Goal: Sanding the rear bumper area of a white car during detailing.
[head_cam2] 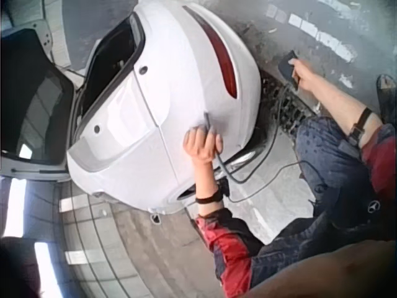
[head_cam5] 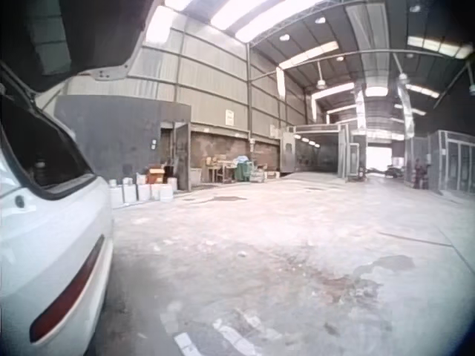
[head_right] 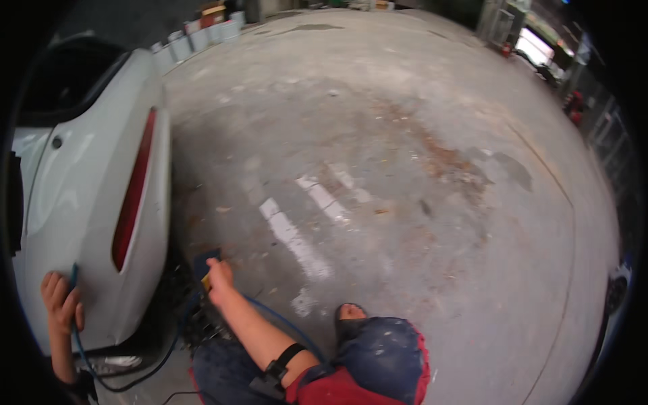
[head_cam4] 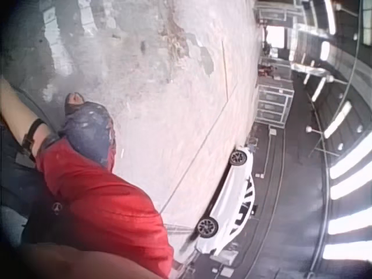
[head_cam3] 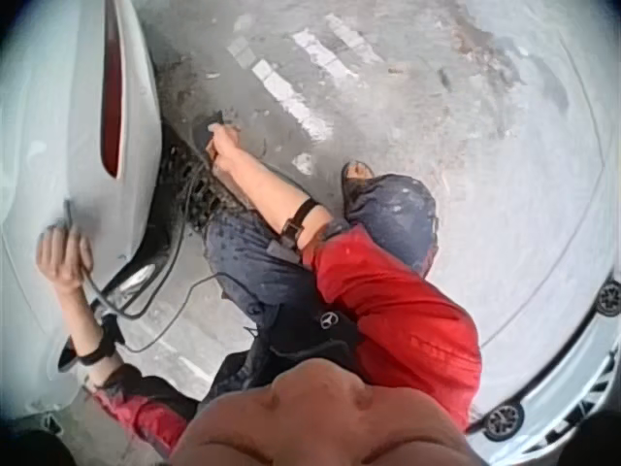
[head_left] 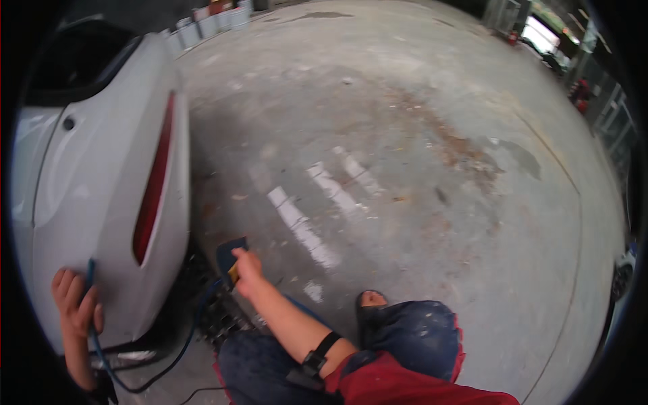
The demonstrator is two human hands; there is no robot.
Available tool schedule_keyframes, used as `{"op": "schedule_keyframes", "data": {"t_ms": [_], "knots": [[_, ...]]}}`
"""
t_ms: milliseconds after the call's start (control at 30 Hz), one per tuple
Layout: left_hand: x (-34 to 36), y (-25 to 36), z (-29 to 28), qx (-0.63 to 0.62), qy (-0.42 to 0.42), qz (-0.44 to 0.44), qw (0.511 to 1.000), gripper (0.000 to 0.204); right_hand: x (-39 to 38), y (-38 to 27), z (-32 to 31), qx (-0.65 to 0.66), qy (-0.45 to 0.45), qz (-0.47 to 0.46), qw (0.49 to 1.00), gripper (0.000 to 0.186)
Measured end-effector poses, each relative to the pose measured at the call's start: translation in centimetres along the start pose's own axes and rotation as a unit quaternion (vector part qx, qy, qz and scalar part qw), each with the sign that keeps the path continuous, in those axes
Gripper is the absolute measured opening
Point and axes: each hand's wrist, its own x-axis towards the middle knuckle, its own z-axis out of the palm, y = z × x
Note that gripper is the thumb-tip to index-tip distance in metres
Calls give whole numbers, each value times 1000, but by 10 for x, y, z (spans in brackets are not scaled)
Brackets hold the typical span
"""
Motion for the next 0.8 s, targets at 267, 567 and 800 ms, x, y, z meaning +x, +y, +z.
{"op": "schedule_keyframes", "data": {"t_ms": [267, 567, 800], "knots": [[25, 11, -4, -73, -4, -31, 997, 21, -33, 32, 96, 140, -188, 31, 972, 40], [19, 19, 6, -74, -46, -45, 995, 28, -69, 102, 110, 251, -223, 203, 920, 69], [17, 20, 6, -69, -94, -44, 992, 37, -26, 167, 110, 262, -224, 254, 904, 69]]}}
